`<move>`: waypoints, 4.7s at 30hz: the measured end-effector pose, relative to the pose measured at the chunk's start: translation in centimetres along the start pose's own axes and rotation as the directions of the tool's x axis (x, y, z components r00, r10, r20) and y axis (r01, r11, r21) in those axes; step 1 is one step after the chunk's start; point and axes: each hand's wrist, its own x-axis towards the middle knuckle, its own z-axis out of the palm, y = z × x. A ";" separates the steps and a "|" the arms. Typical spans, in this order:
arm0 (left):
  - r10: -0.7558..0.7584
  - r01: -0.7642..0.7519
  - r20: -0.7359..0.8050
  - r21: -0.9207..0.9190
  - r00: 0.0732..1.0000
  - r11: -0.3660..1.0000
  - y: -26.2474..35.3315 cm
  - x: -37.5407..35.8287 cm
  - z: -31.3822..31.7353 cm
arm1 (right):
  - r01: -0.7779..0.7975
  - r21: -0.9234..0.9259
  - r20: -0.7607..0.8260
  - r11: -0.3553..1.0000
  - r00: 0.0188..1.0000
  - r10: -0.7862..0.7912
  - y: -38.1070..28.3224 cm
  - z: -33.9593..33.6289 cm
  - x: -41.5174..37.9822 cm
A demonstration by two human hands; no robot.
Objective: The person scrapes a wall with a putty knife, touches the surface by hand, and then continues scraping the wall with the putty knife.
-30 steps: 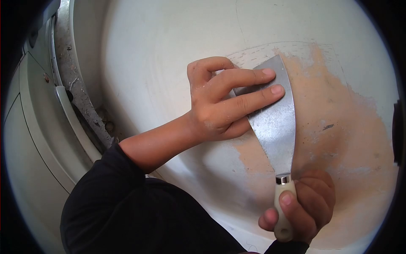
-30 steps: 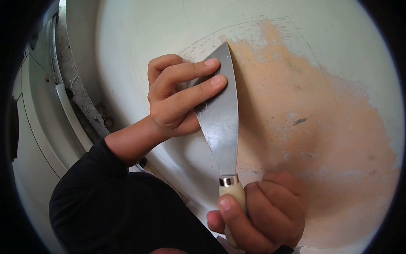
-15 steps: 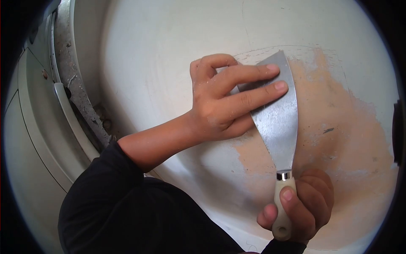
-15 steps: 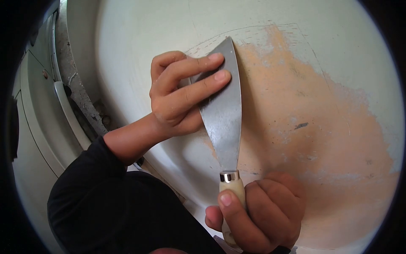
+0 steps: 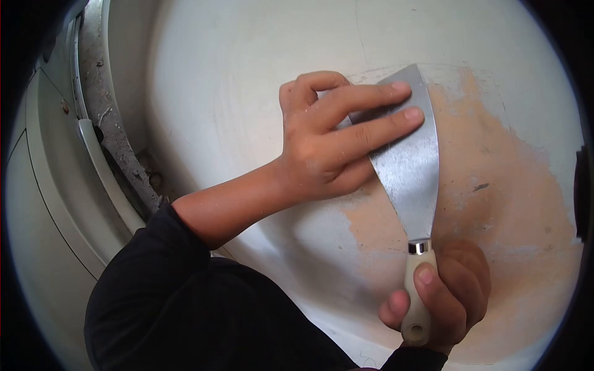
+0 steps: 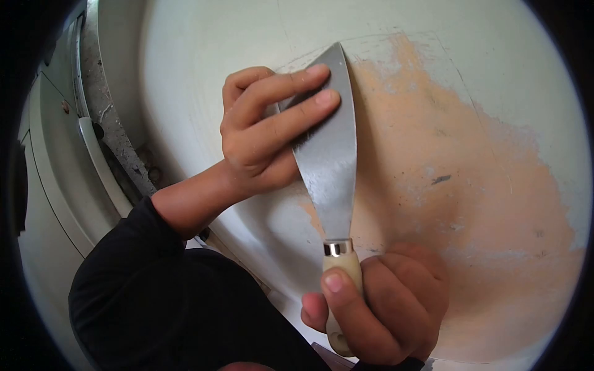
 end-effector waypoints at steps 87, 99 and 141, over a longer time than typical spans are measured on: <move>-0.039 0.041 0.052 -0.037 0.998 0.999 0.8 0.0 -0.2 | 0.009 -0.032 -0.033 0.999 0.999 -0.010 -0.7 -0.2 -0.9; -0.053 0.054 0.044 -0.025 0.998 0.998 0.8 0.2 -0.3 | -0.004 -0.025 -0.023 1.000 1.000 0.004 -0.4 -0.2 -0.7; -0.071 0.072 0.051 -0.025 0.996 0.997 0.6 -0.1 -0.6 | -0.002 -0.009 -0.103 1.000 0.995 0.001 -0.4 0.8 -0.1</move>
